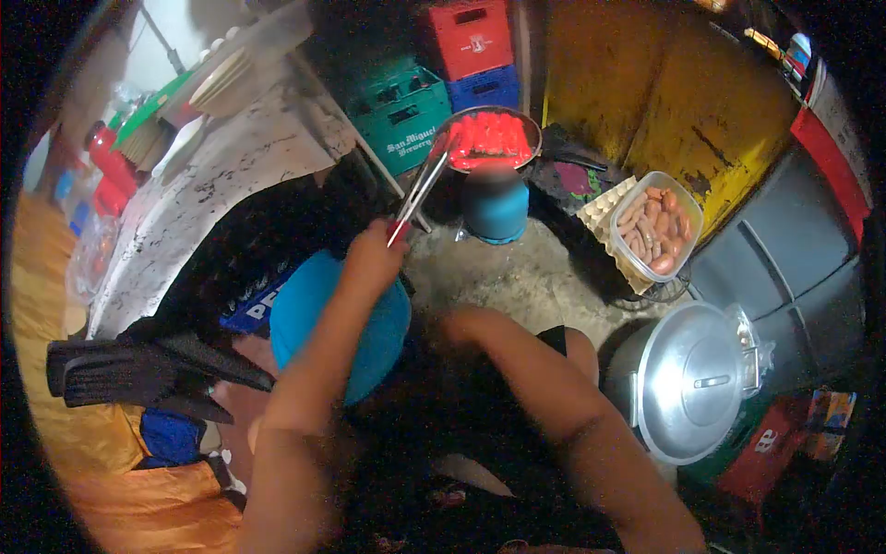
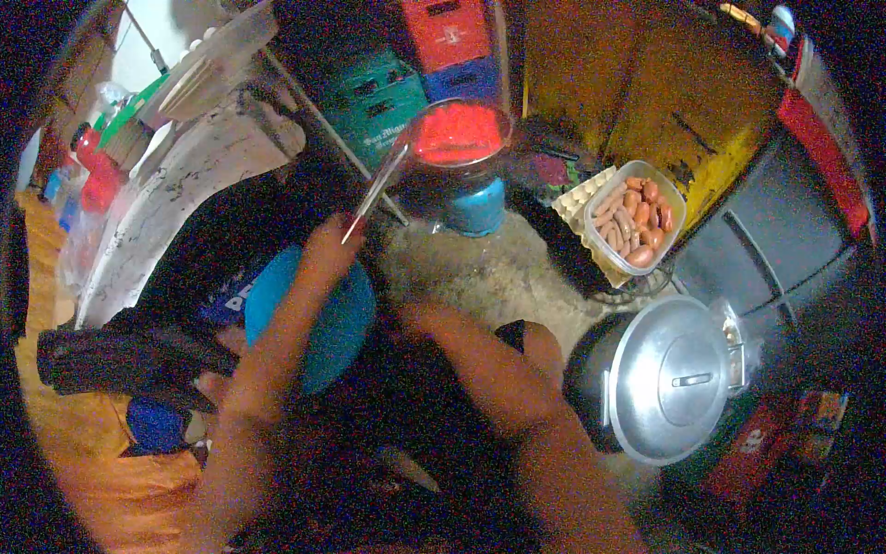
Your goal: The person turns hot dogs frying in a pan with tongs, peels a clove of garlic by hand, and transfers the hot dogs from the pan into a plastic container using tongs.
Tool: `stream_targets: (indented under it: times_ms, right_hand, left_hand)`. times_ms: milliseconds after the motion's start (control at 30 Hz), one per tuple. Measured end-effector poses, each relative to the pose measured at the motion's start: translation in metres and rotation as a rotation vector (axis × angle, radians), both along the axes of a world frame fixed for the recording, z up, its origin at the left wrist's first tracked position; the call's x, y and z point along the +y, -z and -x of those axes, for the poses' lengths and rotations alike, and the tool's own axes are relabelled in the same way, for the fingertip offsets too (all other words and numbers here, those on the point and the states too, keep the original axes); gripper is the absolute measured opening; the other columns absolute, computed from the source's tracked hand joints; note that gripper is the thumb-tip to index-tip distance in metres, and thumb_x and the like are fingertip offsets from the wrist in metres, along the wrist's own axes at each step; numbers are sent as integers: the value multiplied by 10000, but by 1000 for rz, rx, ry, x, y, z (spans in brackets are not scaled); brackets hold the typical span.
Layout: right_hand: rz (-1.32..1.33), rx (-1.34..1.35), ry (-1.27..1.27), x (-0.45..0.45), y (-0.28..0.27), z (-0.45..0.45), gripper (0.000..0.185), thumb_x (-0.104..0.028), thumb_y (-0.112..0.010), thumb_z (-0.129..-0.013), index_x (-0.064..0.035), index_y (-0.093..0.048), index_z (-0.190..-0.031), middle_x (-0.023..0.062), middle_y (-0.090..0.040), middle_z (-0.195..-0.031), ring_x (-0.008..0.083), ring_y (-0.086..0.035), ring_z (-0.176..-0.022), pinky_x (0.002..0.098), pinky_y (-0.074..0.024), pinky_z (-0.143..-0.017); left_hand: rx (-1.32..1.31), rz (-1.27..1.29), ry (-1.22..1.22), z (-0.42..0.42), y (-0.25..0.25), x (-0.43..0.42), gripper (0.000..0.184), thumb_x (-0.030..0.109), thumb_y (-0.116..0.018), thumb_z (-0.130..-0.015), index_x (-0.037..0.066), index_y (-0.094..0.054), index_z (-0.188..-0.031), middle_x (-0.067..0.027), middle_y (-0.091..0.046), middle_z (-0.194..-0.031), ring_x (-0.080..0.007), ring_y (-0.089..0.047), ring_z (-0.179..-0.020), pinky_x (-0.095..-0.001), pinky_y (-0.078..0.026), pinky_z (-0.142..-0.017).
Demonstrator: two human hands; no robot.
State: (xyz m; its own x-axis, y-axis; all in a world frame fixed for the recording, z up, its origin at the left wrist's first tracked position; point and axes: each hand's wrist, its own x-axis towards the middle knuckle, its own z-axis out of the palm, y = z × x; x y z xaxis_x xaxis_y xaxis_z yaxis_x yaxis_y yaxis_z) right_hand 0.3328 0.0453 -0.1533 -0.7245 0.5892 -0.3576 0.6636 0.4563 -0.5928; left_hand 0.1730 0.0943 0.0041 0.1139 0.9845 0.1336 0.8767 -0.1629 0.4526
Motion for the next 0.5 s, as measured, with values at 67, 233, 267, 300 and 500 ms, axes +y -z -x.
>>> stream_targets:
  times_ms: [67, 233, 267, 300, 500]
  right_hand:
    - [32, 40, 68, 0, -17, -1, 537, -421, -644, -881, -65, -591, -1279, 199, -617, -1276, 402, -589, -1156, 496, -482, -955]
    - [20, 179, 138, 2, -8, -7, 585, -401, -679, -869, -58, -556, -1326, 189, -599, -1315, 378, -563, -1215, 482, -450, -1017]
    - [53, 225, 167, 2, -10, -8, 591, -396, -687, -865, -56, -554, -1329, 186, -597, -1321, 373, -558, -1225, 479, -444, -1027]
    - [61, 240, 143, 4, -8, -8, 592, -393, -692, -862, -53, -555, -1327, 186, -598, -1320, 372, -559, -1224, 479, -446, -1025]
    - [88, 271, 85, 11, -12, -10, 591, -394, -706, -854, -57, -564, -1318, 183, -606, -1311, 371, -568, -1214, 479, -453, -1017]
  left_hand:
    - [113, 24, -12, -18, -2, 23, 339, 196, -672, -815, -2, -622, -1086, -252, -683, -1016, -431, -656, -967, -505, -516, -853]
    - [328, 72, 15, -47, -5, 58, 321, 179, -660, -789, -4, -632, -1052, -254, -683, -1034, -416, -664, -980, -506, -521, -866]
    - [357, 65, 28, -49, -4, 62, 312, 180, -652, -794, -4, -636, -1046, -252, -684, -1037, -414, -665, -984, -503, -523, -867]
    - [384, 57, 40, -51, -10, 62, 303, 181, -645, -800, -4, -639, -1040, -251, -684, -1041, -412, -666, -987, -500, -525, -868]
    - [442, 41, 40, -54, -14, 81, 271, 156, -620, -824, -5, -652, -1041, -248, -684, -1055, -401, -666, -1006, -492, -524, -880]
